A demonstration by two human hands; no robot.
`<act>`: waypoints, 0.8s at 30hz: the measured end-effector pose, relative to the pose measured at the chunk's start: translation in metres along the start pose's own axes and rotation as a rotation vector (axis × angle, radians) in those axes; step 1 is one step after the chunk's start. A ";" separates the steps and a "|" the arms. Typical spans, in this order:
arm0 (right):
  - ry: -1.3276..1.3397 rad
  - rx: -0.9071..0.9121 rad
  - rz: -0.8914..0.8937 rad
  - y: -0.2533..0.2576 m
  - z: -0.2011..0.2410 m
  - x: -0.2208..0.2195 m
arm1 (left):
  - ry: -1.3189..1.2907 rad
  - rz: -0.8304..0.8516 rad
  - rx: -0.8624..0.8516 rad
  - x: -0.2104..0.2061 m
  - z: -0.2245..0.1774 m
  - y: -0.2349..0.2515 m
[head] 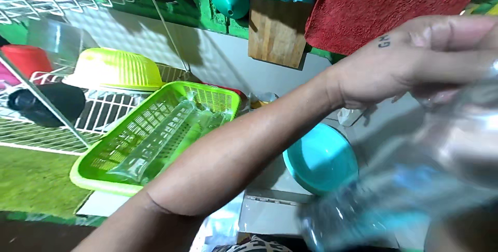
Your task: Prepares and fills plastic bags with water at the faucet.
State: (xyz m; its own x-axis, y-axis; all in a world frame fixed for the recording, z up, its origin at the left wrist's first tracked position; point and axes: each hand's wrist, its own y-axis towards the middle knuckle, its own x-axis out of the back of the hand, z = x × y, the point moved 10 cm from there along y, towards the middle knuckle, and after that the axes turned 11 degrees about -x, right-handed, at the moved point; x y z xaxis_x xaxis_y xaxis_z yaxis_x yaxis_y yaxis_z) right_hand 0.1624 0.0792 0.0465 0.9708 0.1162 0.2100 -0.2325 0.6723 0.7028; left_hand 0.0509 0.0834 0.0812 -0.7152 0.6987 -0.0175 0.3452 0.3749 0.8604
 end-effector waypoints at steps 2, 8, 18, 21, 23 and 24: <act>-0.156 0.191 0.094 -0.002 0.007 -0.014 | 0.104 0.083 0.034 0.004 -0.001 -0.010; -0.361 0.233 0.209 -0.006 -0.015 -0.035 | 0.454 0.084 0.294 0.040 0.015 -0.048; -0.583 -0.110 0.114 -0.070 -0.054 -0.019 | 0.495 -0.465 0.701 0.014 0.056 -0.156; -0.476 -0.264 0.056 -0.098 -0.068 -0.018 | 0.424 -0.583 0.784 0.003 0.063 -0.186; -0.387 -0.368 0.033 -0.114 -0.074 -0.023 | 0.367 -0.664 0.839 -0.003 0.067 -0.208; -0.323 -0.412 0.022 -0.120 -0.076 -0.027 | 0.342 -0.709 0.852 -0.005 0.070 -0.218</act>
State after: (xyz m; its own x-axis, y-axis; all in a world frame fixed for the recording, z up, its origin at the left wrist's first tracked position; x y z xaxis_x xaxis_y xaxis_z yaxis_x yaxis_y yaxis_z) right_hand 0.1683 0.0512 -0.0954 0.8830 -0.0543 0.4662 -0.1465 0.9118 0.3837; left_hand 0.0218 0.0408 -0.1423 -0.9941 0.0149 -0.1078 0.0054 0.9961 0.0881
